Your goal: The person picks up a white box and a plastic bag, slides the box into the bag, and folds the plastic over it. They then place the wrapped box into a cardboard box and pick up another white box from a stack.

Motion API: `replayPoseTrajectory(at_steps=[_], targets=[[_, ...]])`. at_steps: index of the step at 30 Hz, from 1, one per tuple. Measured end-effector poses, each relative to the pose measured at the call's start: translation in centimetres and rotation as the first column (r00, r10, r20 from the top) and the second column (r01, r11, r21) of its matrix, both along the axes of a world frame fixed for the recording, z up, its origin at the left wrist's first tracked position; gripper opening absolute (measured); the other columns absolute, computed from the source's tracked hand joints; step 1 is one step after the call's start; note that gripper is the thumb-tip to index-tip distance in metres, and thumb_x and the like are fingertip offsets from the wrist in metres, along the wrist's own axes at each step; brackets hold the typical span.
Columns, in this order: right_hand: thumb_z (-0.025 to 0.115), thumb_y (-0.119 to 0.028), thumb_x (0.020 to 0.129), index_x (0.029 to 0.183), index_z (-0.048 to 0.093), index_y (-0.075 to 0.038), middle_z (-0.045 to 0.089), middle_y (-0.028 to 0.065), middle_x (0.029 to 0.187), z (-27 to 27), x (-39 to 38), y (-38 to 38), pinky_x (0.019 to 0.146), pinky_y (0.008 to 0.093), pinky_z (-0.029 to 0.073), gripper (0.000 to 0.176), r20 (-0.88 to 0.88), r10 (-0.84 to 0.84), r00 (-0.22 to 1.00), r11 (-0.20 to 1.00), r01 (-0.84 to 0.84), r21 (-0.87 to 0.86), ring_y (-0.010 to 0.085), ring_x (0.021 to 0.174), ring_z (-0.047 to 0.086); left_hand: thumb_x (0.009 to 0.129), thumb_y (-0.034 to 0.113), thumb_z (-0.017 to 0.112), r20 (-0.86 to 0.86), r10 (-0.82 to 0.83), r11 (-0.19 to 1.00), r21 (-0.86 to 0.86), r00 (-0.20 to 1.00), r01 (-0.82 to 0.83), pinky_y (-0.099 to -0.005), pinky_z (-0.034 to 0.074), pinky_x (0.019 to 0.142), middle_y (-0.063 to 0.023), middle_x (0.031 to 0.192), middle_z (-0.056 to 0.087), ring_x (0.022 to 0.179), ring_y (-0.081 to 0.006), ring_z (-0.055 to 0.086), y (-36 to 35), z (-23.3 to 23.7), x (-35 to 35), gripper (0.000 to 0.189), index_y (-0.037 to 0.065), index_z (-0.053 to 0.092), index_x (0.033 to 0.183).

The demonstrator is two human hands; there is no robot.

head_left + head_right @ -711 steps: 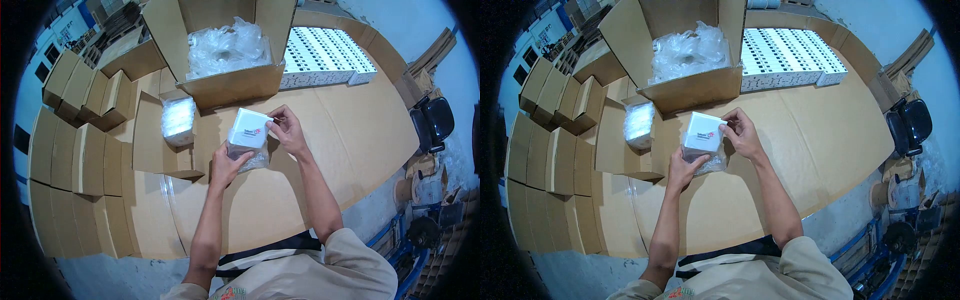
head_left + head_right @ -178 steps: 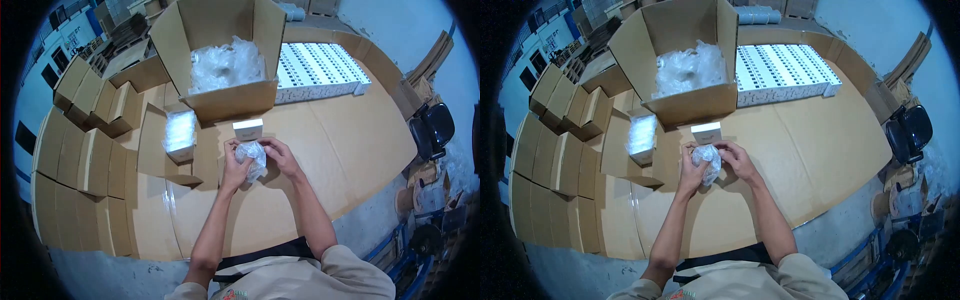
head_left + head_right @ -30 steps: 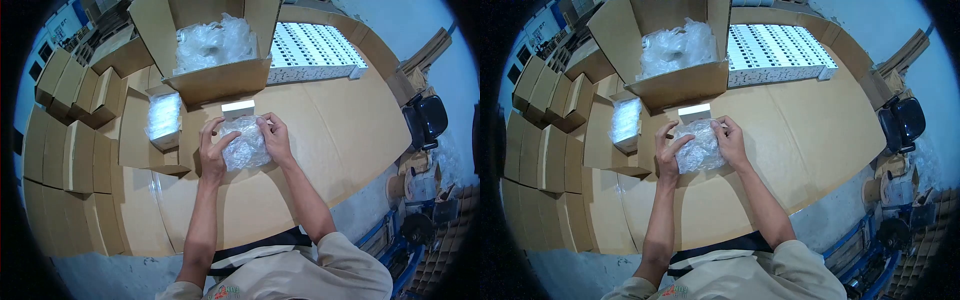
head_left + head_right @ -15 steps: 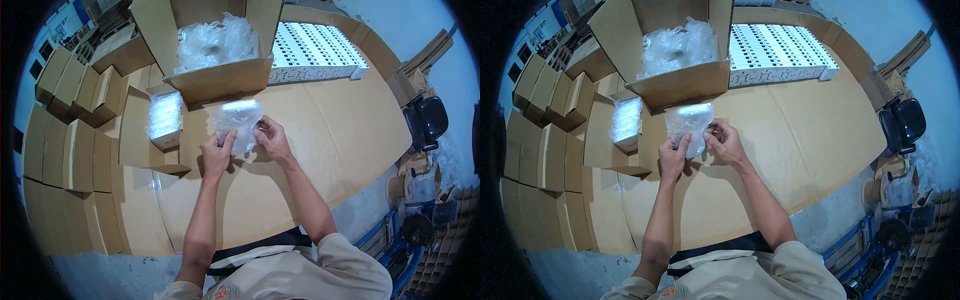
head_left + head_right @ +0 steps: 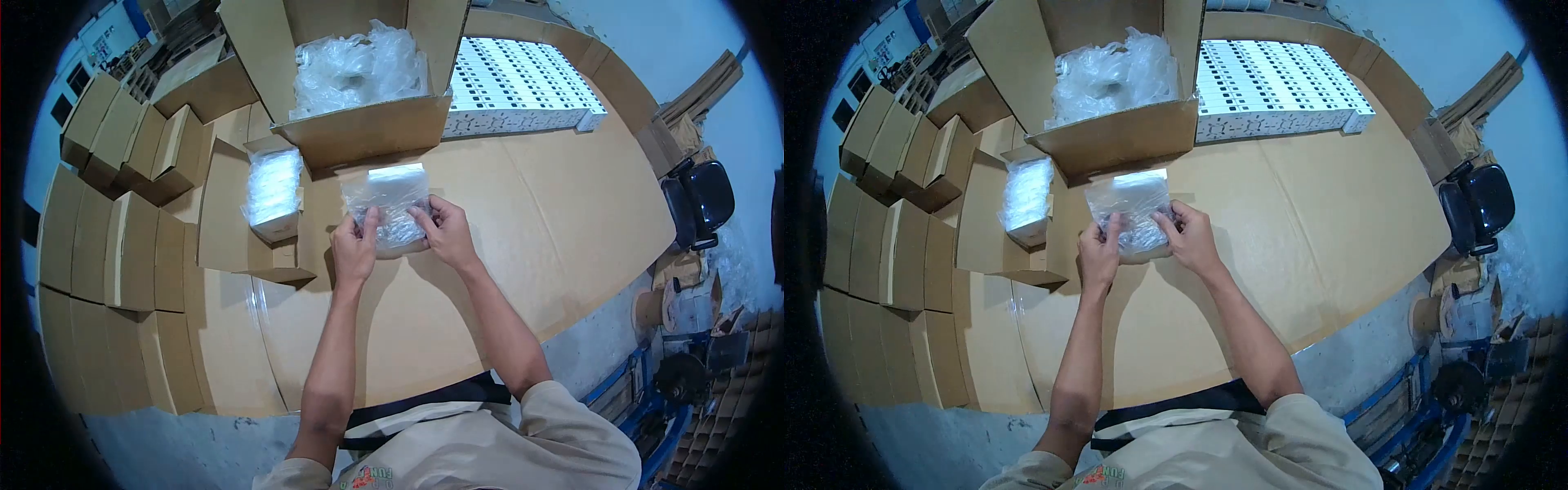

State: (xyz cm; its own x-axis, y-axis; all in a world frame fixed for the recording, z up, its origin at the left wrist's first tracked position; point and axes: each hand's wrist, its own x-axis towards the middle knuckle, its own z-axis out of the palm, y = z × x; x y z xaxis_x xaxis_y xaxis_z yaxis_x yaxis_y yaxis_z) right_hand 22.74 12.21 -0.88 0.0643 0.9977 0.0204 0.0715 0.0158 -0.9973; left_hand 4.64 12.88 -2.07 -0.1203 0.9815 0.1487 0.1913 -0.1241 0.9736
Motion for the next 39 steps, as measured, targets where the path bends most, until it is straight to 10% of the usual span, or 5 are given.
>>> replayPoseTrajectory(at_steps=[3, 9, 19, 30, 39], targets=[[0.070, -0.015, 0.099, 0.089, 0.067, 0.003, 0.059, 0.0095, 0.060, -0.7, -0.4, 0.0, 0.054, 0.0322, 0.045, 0.021, 0.246, -0.046, 0.968, 0.964, -0.022, 0.266, 0.0107, 0.055, 0.050, 0.108, 0.031, 0.058, 0.125, 0.077, 0.997, -0.016, 0.989, -0.076, -0.0307, 0.049, 0.067, -0.0052, 0.084, 0.071, 0.074, -0.0097, 0.059, 0.4, -0.7, 0.0, 0.035, -0.002, 0.070, 0.105], [0.070, -0.018, 0.100, 0.090, 0.065, 0.003, 0.055, 0.0097, 0.062, -0.5, -0.7, -0.2, 0.055, 0.0331, 0.042, 0.024, 0.326, 0.088, 0.941, 0.972, -0.152, 0.177, 0.0101, 0.058, 0.047, 0.108, 0.029, 0.058, 0.189, 0.253, 0.966, 0.011, 0.949, -0.260, -0.0290, 0.047, 0.065, 0.0014, 0.078, 0.059, 0.072, -0.0076, 0.052, 0.9, -0.5, -0.1, 0.033, -0.002, 0.067, 0.101], [0.069, -0.020, 0.102, 0.087, 0.065, -0.002, 0.055, -0.0070, 0.072, 0.6, -0.3, -0.2, 0.056, 0.0227, 0.036, 0.023, -0.107, 0.118, 0.987, 0.992, -0.113, 0.053, 0.0019, 0.065, 0.045, 0.079, 0.020, 0.092, 0.151, 0.001, 1.000, -0.021, 0.989, 0.002, -0.0315, 0.055, 0.085, -0.0083, 0.104, 0.071, 0.095, -0.0165, 0.068, -0.4, 2.4, 0.3, 0.050, -0.001, 0.065, 0.116], [0.068, -0.014, 0.101, 0.107, 0.066, 0.000, 0.064, -0.0017, 0.090, -0.3, 0.8, 0.5, 0.068, 0.0219, 0.046, 0.015, -0.236, -0.064, 0.970, 0.987, 0.097, 0.132, 0.0042, 0.080, 0.055, 0.074, 0.018, 0.095, 0.110, -0.037, 0.999, 0.030, 0.993, 0.033, -0.0314, 0.056, 0.083, -0.0093, 0.101, 0.073, 0.091, -0.0167, 0.069, -0.3, 1.8, 0.3, 0.050, -0.001, 0.067, 0.112], [0.081, -0.008, 0.079, 0.107, 0.074, -0.011, 0.062, 0.0103, 0.119, 3.3, 0.0, -1.0, 0.090, 0.0409, 0.047, 0.029, 0.369, -0.327, 0.870, 0.803, 0.049, 0.594, 0.0269, 0.110, 0.055, 0.073, 0.020, 0.094, -0.004, -0.178, 0.984, 0.032, 0.984, 0.178, -0.0333, 0.058, 0.079, -0.0101, 0.097, 0.077, 0.088, -0.0162, 0.072, -1.0, 2.4, 0.7, 0.048, 0.001, 0.069, 0.109]])
